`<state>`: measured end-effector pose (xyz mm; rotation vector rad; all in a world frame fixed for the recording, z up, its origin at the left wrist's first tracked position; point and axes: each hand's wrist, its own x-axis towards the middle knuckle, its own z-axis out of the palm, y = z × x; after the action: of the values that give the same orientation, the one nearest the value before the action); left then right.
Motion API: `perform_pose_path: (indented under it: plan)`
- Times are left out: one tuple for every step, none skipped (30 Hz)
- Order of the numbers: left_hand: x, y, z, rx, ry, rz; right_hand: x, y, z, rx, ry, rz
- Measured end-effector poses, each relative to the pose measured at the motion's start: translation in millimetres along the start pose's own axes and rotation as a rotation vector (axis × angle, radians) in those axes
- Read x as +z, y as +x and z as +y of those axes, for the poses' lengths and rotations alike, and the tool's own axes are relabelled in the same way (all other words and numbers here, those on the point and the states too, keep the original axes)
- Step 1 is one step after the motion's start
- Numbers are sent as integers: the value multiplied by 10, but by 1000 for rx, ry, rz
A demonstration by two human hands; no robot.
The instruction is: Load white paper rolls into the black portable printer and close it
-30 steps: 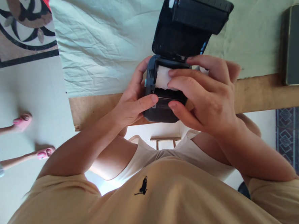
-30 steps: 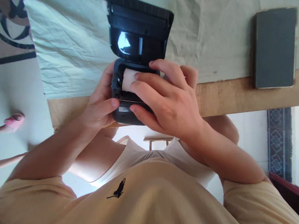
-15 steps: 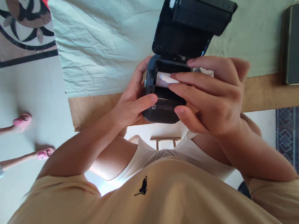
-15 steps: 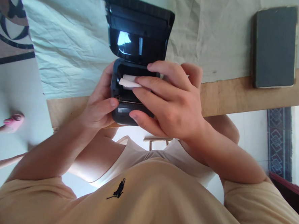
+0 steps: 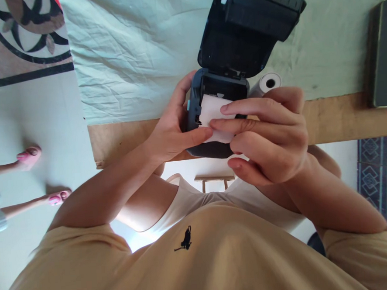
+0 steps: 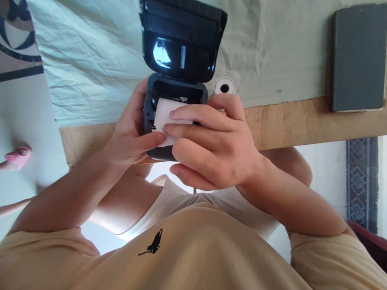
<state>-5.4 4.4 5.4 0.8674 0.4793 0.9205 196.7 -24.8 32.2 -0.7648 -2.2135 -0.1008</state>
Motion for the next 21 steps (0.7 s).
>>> perform_pose_path:
  plan:
    - [-6, -3, 3, -2, 46, 11, -4, -1, 10, 11, 6, 25]
    - [-13, -5, 4, -5, 93, 22, -10, -7, 29, 33, 8, 64]
    - [-21, -7, 4, -12, 135, 36, -16, -15, 57, 66, 9, 119]
    - [-28, -10, 2, -12, 167, 46, -24, -27, 94, 113, -2, 183]
    - [-32, -14, 0, -5, 191, 54, -32, -39, 137, 153, -30, 246]
    - [-33, -19, -1, 0, 209, 65, -39, -51, 183, 183, -67, 288]
    - [-30, -24, 0, 0, 223, 78, -43, -60, 227, 211, -101, 302]
    - [-23, -29, 3, 1, 231, 86, -43, -66, 267, 226, -124, 299]
    - [-14, -35, 8, 0, 232, 87, -37, -66, 298, 257, -96, 281]
    - [-3, -40, 17, -7, 230, 90, -26, -63, 321, 299, -29, 257]
    - [8, -46, 28, -17, 228, 97, -12, -57, 336, 312, 42, 243]
    - [20, -52, 42, -21, 230, 104, 3, -51, 345, 328, 107, 222]
    - [29, -57, 56, -25, 235, 104, 16, -45, 349, 328, 151, 207]
    - [37, -62, 71, -40, 247, 101, 26, -44, 352, 322, 173, 199]
    - [42, -67, 85, -59, 265, 96, 33, -46, 354, 324, 185, 190]
    - [45, -70, 97, -70, 283, 95, 34, -54, 355, 325, 194, 185]
    - [45, -70, 105, -77, 298, 99, 32, -65, 354, 317, 209, 185]
    - [42, -68, 111, -82, 307, 108, 27, -79, 350, 307, 221, 182]
    - [37, -64, 113, -89, 312, 120, 19, -93, 342, 298, 224, 170]
    - [29, -57, 112, -89, 315, 130, 11, -105, 328, 295, 214, 142]
    - [18, -48, 110, -84, 319, 131, 2, -113, 308, 302, 189, 115]
